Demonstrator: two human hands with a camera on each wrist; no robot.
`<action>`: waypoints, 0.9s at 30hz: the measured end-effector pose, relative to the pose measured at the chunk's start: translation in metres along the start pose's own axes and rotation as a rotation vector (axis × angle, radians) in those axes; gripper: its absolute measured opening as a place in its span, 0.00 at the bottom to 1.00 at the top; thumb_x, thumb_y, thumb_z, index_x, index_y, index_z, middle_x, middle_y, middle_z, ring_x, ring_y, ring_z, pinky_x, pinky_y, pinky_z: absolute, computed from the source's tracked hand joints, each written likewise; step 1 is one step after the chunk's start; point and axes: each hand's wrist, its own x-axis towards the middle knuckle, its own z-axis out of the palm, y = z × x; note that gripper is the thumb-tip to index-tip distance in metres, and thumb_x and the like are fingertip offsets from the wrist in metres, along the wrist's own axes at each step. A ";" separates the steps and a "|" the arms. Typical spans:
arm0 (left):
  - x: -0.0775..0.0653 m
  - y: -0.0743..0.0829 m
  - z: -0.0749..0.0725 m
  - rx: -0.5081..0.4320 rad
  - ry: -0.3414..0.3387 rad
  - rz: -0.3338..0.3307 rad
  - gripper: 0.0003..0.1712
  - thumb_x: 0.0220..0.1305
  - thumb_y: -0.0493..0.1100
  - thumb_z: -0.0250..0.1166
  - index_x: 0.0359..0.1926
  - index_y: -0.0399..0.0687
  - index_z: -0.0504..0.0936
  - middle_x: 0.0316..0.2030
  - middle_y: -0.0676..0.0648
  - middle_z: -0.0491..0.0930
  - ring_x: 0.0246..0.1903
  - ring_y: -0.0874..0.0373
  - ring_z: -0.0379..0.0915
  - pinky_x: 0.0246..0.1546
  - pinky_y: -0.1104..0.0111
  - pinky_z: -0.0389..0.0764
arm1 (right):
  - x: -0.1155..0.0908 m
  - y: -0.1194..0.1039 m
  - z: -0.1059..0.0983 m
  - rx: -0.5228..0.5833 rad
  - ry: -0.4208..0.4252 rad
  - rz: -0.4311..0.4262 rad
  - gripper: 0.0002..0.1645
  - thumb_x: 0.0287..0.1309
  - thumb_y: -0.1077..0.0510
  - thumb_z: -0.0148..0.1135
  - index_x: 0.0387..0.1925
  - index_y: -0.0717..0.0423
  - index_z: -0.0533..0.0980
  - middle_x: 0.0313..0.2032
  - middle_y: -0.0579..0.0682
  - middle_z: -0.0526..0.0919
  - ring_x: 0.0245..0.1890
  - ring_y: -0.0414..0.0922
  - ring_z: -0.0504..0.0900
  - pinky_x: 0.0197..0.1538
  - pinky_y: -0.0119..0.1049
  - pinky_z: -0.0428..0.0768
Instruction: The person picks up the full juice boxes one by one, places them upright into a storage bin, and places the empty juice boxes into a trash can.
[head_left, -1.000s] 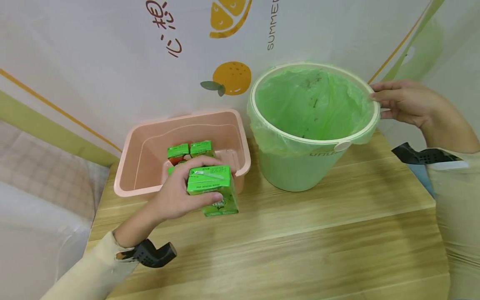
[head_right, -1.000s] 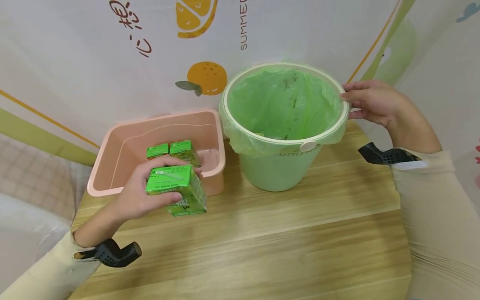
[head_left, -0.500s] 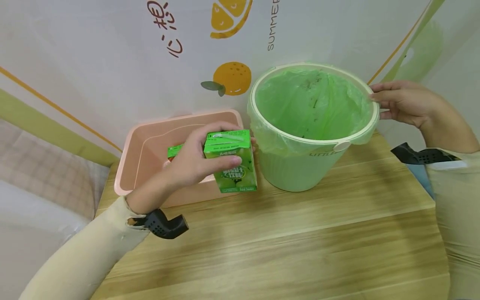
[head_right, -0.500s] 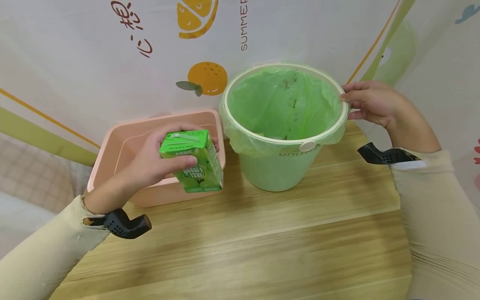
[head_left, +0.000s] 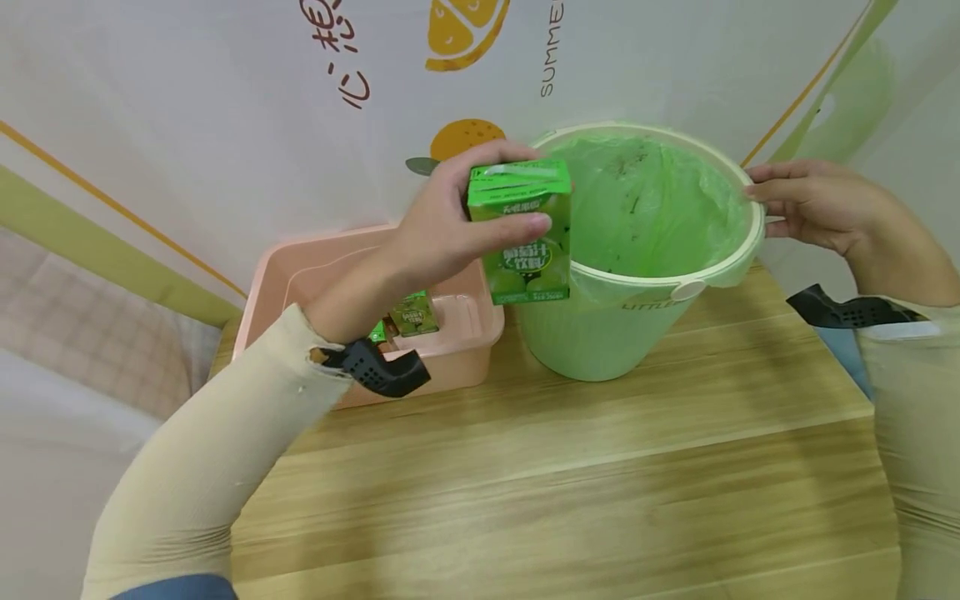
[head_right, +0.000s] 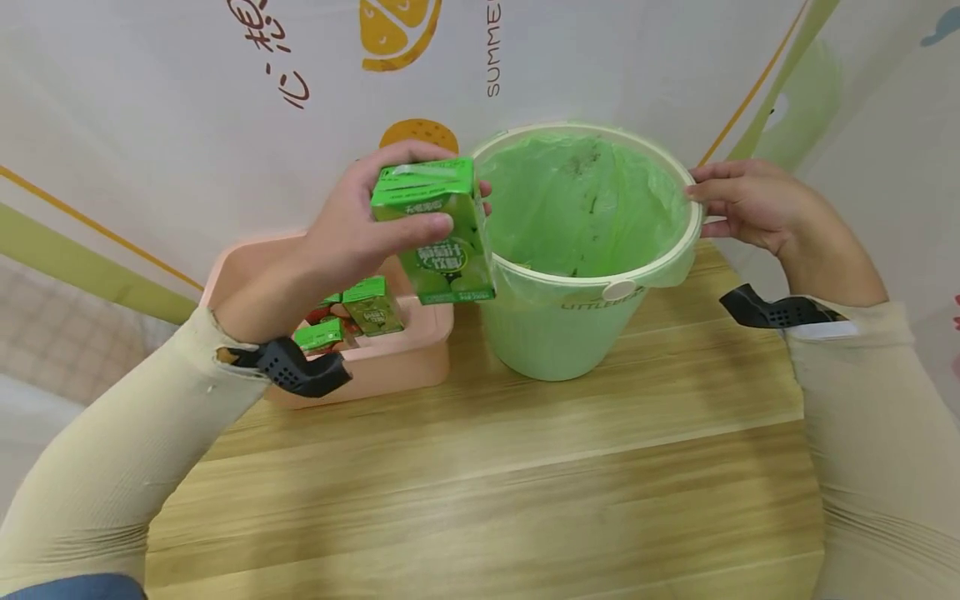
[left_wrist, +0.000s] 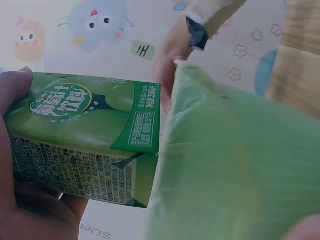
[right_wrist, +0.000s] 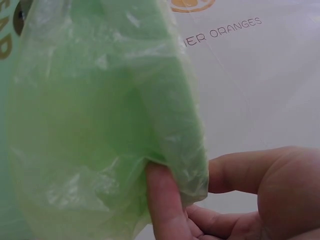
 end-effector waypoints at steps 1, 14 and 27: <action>0.006 0.000 0.001 0.002 0.000 0.009 0.25 0.54 0.35 0.66 0.54 0.40 0.73 0.41 0.42 0.74 0.36 0.50 0.72 0.33 0.63 0.78 | 0.000 0.000 0.000 0.000 -0.002 0.000 0.17 0.66 0.73 0.42 0.42 0.63 0.78 0.35 0.54 0.84 0.34 0.45 0.84 0.33 0.39 0.83; 0.066 0.015 0.029 0.016 -0.043 -0.085 0.26 0.56 0.36 0.66 0.56 0.41 0.69 0.45 0.45 0.73 0.42 0.53 0.74 0.42 0.67 0.80 | 0.000 -0.003 0.001 -0.054 0.034 0.011 0.14 0.65 0.72 0.46 0.43 0.63 0.78 0.35 0.53 0.83 0.33 0.45 0.84 0.33 0.39 0.83; 0.101 -0.023 0.031 0.259 -0.030 -0.246 0.34 0.60 0.54 0.63 0.65 0.58 0.62 0.61 0.58 0.65 0.57 0.69 0.63 0.54 0.80 0.67 | 0.000 -0.003 0.002 -0.049 0.021 0.004 0.14 0.65 0.72 0.46 0.43 0.63 0.78 0.35 0.54 0.83 0.34 0.45 0.84 0.33 0.39 0.83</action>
